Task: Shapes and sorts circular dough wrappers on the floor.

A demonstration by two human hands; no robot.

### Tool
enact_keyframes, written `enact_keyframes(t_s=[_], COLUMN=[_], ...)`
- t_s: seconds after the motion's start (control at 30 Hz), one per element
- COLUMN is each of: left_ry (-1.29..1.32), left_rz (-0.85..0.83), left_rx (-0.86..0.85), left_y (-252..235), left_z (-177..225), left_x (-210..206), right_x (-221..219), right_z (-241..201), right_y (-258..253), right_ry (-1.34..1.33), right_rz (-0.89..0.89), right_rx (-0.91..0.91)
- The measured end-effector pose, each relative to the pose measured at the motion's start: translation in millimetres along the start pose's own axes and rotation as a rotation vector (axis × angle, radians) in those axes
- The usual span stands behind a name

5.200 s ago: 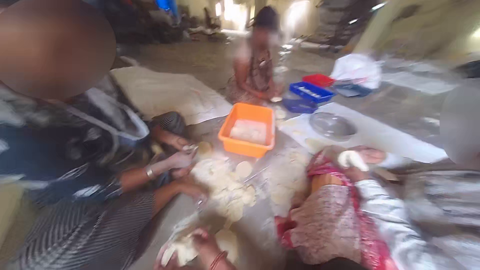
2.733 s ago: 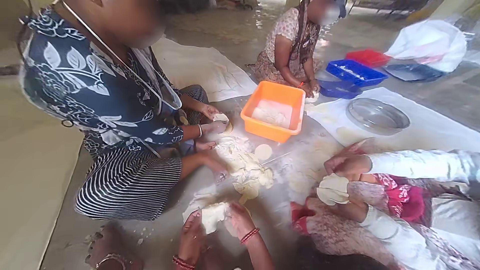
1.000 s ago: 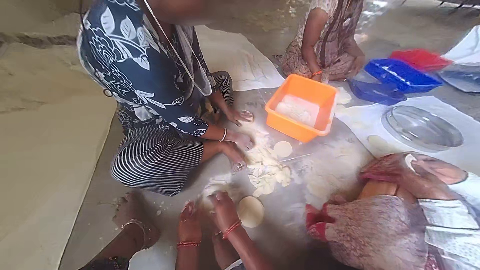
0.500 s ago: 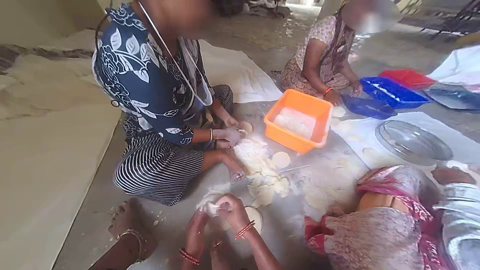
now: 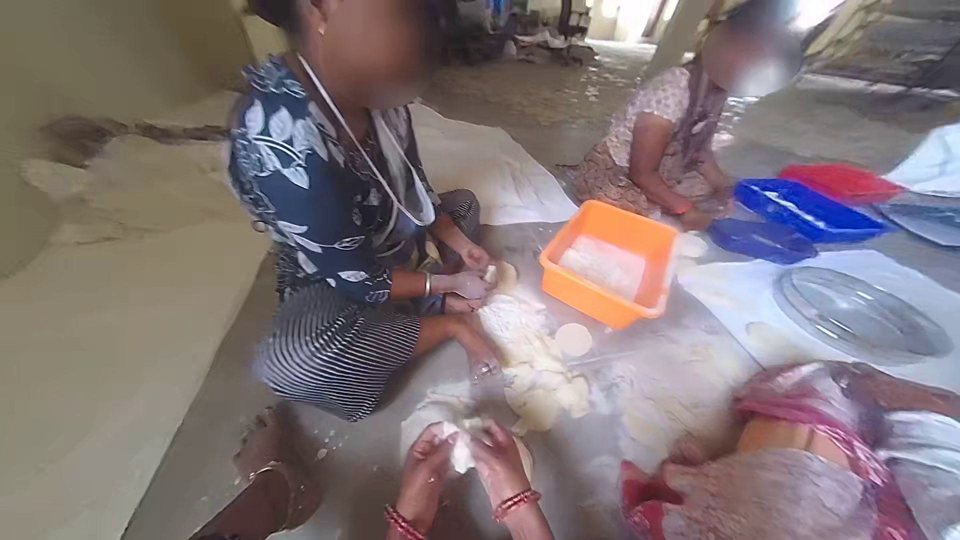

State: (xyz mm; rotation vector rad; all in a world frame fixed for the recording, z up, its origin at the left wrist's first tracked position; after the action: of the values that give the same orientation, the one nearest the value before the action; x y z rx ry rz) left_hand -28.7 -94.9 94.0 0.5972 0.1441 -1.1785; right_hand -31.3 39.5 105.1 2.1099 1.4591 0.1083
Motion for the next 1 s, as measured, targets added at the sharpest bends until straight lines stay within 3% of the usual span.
enact_keyframes(t_s=[0.1, 0.4, 0.6, 0.73, 1.0], left_ry=[0.012, 0.370, 0.254, 0.123, 0.284], left_rz=[0.008, 0.168, -0.022, 0.036, 0.141], left_rx=[0.052, 0.229, 0.306, 0.280, 0.156], left_y=[-1, -3, 3, 7, 0], left_z=[-1, -8, -17, -15, -7], left_x=[3, 9, -1, -1, 2], right_x=[-2, 0, 4, 8, 9], right_z=[-2, -1, -8, -12, -4], right_y=[0, 3, -1, 1, -3], right_ry=[0.023, -0.155, -0.131, -0.100, -0.366], right_rz=[-0.028, -0.033, -0.051, -0.075, -0.007], right_rx=[0.019, -0.015, 0.049, 0.030, -0.148])
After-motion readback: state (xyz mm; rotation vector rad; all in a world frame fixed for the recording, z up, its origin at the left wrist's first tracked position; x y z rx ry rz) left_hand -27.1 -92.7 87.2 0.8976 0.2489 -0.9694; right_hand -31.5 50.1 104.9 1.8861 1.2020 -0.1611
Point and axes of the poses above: each hand's wrist, its own y-axis away from the middle knuckle, its own x-axis out of the back of the hand, z = x × y, the point moved 6 cm from there along -y, towards the middle knuckle, and after that the axes turned 11 degrees about z, right-handed, at the moved point
